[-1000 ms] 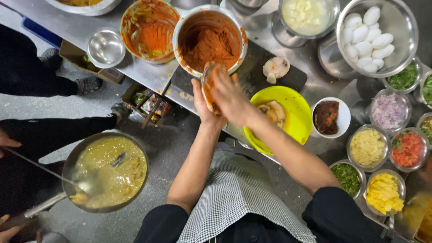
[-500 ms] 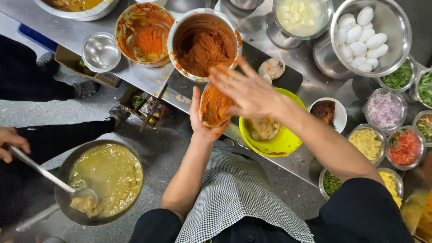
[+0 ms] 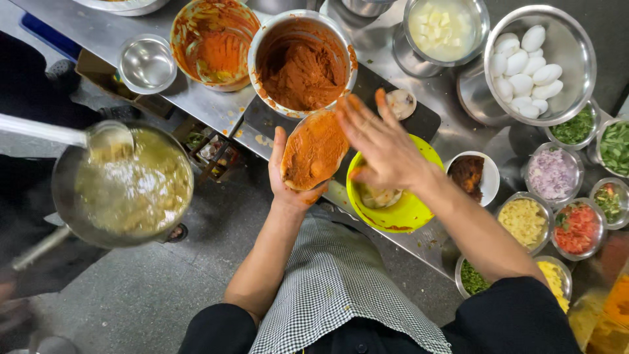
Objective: The person coats pieces of fish with a red spice paste by hand, then places them into a hot pan to fry. The process is repeated for multiple pieces of fish.
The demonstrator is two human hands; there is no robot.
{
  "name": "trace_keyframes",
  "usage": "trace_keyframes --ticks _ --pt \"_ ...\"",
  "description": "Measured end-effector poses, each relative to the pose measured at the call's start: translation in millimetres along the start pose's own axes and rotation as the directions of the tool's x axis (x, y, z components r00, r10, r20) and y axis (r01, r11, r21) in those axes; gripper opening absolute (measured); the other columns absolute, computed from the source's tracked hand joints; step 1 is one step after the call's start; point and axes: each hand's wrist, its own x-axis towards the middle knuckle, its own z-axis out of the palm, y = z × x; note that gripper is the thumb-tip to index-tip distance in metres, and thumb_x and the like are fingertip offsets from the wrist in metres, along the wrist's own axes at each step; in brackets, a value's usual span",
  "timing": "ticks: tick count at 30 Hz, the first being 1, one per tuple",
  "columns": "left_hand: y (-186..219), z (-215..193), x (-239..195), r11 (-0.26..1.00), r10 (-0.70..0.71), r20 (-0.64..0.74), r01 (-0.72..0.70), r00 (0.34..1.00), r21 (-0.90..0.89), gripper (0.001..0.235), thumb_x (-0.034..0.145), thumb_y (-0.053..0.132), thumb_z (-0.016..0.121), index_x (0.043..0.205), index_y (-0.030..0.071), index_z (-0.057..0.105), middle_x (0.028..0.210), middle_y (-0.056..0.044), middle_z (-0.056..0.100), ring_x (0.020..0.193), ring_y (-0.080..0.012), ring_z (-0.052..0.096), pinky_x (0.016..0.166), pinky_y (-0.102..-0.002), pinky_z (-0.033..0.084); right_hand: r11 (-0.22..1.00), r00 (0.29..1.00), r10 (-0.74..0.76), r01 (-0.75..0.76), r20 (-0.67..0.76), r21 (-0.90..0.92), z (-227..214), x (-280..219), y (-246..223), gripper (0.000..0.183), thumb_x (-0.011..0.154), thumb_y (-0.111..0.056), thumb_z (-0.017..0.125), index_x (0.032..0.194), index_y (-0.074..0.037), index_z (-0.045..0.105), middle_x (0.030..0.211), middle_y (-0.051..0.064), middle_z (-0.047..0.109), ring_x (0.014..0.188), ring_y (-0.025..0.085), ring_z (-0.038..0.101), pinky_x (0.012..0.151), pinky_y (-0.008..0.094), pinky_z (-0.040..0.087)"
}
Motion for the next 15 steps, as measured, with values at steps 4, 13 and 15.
trace_keyframes --ticks 4,13,15 --pt "-4 10 -4 0.999 0.052 0.013 -0.052 0.999 0.006 0.070 0.112 0.055 0.038 0.151 -0.002 0.048 0.148 -0.022 0.057 0.133 -0.0368 0.059 0.115 -0.050 0.049 0.995 0.996 -0.089 0.089 -0.005 -0.034 17 -26 -17 0.102 0.096 -0.077 0.032 0.159 0.004 0.027 0.166 0.025 0.029 0.157 0.040 0.025 0.126 0.067 0.000" --pt "-10 23 -9 1.000 0.021 -0.001 -0.021 1.000 -0.001 0.071 0.110 0.056 0.038 0.151 -0.002 0.045 0.153 -0.022 0.051 0.139 -0.0378 0.052 0.119 -0.049 0.043 0.985 0.992 -0.037 0.056 -0.118 0.160 -3 -37 -15 0.093 0.104 -0.071 0.025 0.158 0.005 0.035 0.166 0.022 0.036 0.158 0.035 0.032 0.131 0.064 0.008" --pt "-11 21 -10 0.999 0.021 0.054 -0.019 0.998 -0.041 0.070 0.112 0.055 0.037 0.153 -0.001 0.044 0.155 -0.021 0.050 0.140 -0.0376 0.052 0.120 -0.050 0.042 0.995 0.989 -0.043 0.054 -0.138 0.079 7 -32 -18 0.095 0.105 -0.071 0.025 0.157 0.008 0.035 0.165 0.024 0.034 0.157 0.038 0.030 0.128 0.066 0.007"
